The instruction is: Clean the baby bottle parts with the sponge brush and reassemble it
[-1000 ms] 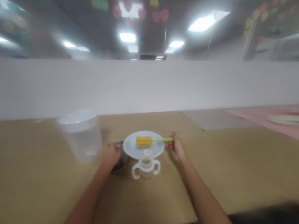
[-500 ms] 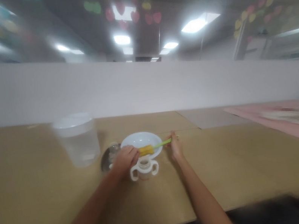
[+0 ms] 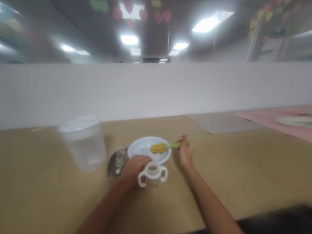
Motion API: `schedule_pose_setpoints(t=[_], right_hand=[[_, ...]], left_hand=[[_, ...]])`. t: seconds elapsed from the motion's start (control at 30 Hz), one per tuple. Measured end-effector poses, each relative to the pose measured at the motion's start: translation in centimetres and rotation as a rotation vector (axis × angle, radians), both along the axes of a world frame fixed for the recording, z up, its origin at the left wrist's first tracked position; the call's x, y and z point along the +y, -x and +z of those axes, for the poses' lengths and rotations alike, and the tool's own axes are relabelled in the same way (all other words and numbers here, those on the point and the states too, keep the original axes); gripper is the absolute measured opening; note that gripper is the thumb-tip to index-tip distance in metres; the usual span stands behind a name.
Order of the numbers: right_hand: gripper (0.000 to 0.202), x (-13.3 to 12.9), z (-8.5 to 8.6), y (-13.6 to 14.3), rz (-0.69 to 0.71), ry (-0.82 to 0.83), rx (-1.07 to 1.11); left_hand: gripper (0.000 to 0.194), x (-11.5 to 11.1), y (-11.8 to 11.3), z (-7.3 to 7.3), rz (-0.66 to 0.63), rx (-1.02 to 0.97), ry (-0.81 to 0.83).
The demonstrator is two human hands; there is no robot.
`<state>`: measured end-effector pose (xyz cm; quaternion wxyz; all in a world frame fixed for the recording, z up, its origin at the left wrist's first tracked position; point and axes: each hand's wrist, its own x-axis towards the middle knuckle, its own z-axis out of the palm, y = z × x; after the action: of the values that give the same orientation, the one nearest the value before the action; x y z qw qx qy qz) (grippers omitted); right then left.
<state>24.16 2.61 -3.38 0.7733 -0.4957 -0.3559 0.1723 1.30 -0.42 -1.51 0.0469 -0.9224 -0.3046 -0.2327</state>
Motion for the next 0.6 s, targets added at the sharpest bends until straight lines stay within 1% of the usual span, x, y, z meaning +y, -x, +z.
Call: schedule_pose_setpoints(t=[0.17,0.3,0.4,0.5,0.6], right_hand=[[0.063,-0.1,0.1,-0.1,-0.041,-0.021,0.049],[0.064,-0.3,0.1,0.1,-0.067,-0.032,-0.014],[0.064,-0.6,0.2,0.6,-0.036,-0.031,-0.055],[0.063,-0.8,0.5,1.0,0.015,-0.018,-0.049],[0.063,-0.9,0.7,1.2,0.069,0.012,-0.039]], left_hand=[[0.016,0.0,0.0,0.2,0.025,0.037,0.002],[0.016,0.0,-0.1,0.1,0.039,0.052,0.004],[0.02,0.1,-0.2,-0.1,0.042,0.031,-0.002],[0.028,0.2,-0.2,-0.4,0.06,-0.012,-0.005],[0.029,0.3,-0.2,-0.6,0.076,-0.031,-0.016]])
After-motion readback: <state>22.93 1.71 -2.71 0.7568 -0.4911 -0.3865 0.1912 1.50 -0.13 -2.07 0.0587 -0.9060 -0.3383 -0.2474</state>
